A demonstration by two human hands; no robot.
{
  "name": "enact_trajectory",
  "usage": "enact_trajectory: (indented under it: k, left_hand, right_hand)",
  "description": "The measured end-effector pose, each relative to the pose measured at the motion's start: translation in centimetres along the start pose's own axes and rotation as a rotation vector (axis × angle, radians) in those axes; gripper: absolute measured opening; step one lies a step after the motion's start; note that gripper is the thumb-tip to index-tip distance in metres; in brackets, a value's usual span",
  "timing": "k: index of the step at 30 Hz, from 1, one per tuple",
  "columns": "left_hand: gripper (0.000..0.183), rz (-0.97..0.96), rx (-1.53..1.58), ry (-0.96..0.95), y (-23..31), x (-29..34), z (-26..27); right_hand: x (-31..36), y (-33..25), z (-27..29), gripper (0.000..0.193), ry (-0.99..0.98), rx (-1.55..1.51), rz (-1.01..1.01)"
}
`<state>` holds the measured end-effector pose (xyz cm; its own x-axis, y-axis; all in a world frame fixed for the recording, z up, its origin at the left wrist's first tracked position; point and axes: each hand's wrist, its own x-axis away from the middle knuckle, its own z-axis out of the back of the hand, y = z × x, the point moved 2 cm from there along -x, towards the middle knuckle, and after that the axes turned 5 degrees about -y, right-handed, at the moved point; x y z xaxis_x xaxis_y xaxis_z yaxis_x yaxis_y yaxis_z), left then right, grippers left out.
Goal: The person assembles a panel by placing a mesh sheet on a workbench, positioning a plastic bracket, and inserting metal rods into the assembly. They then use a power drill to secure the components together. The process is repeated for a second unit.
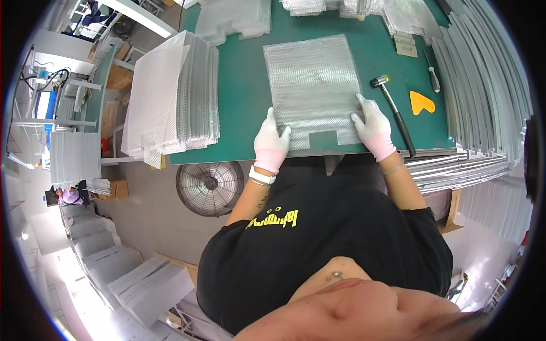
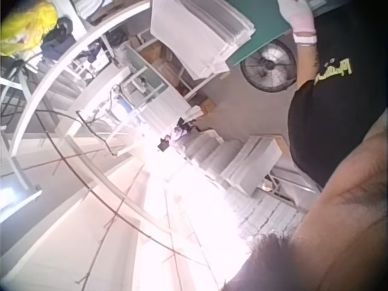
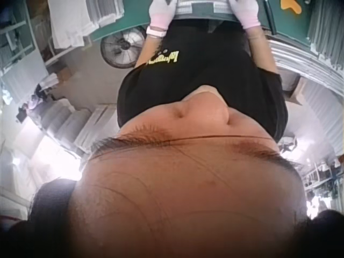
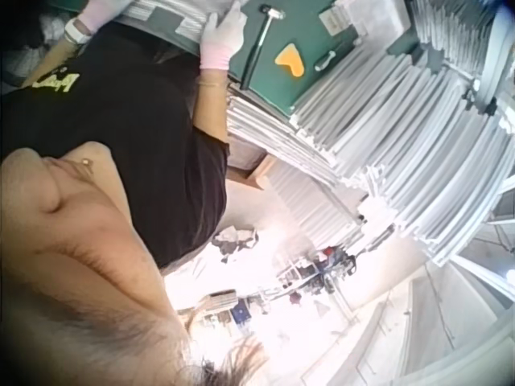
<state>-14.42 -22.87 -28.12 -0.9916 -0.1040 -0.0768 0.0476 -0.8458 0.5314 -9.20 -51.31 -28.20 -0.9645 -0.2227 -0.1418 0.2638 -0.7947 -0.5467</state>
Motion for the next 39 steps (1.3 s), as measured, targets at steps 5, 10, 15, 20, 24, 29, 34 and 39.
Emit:
enact_trajectory:
  k: [5, 10, 15, 20, 24, 29, 34, 39]
  left_hand:
    - [0.071, 0.001, -0.019, -0.007, -0.4, -0.1, -0.3]
    - [0.073, 0.025, -0.059, -0.051, -0.6, -0.3, -0.2]
    - [0.072, 0.228, -0.222, -0.232, 2.3, -1.8, 3.5]
    - [0.059, -0.239, -0.261, 0.09, 1.0, -7.3, 5.9]
    - [0.063, -0.202, -0.066, 0.294, -0.9, -22.1, 6.6]
    - [0.082, 0.375, -0.414, 0.065, -0.2, -33.8, 5.0]
    - [0.069, 0.253, -0.536, -0.292, -0.1, -39.3, 7.5]
    - [0.074, 0.333, -0.578, -0.275, 3.3, -38.3, 13.1]
  right_hand:
    - [-0.2, -0.4, 0.3, 0.054, -0.076, 0.059, -0.078]
    - [-0.5, -0.5, 0.3, 0.055, -0.147, 0.129, -0.119]
    - [-1.1, -2.6, 2.9, 0.052, -0.257, 0.258, -0.187]
    - [-1.3, -1.7, 3.4, 0.053, -0.252, 0.202, -0.177]
    - [-1.7, -1.2, 3.3, 0.055, -0.246, 0.185, -0.109]
    - [-1.4, -0.7, 3.5, 0.062, -0.224, 0.243, -0.072]
    - [-0.8, -2.8, 8.2, 0.061, -0.086, 0.113, -0.125]
    - [0.4, -2.3, 8.3, 0.059, -0.095, 0.137, -0.108]
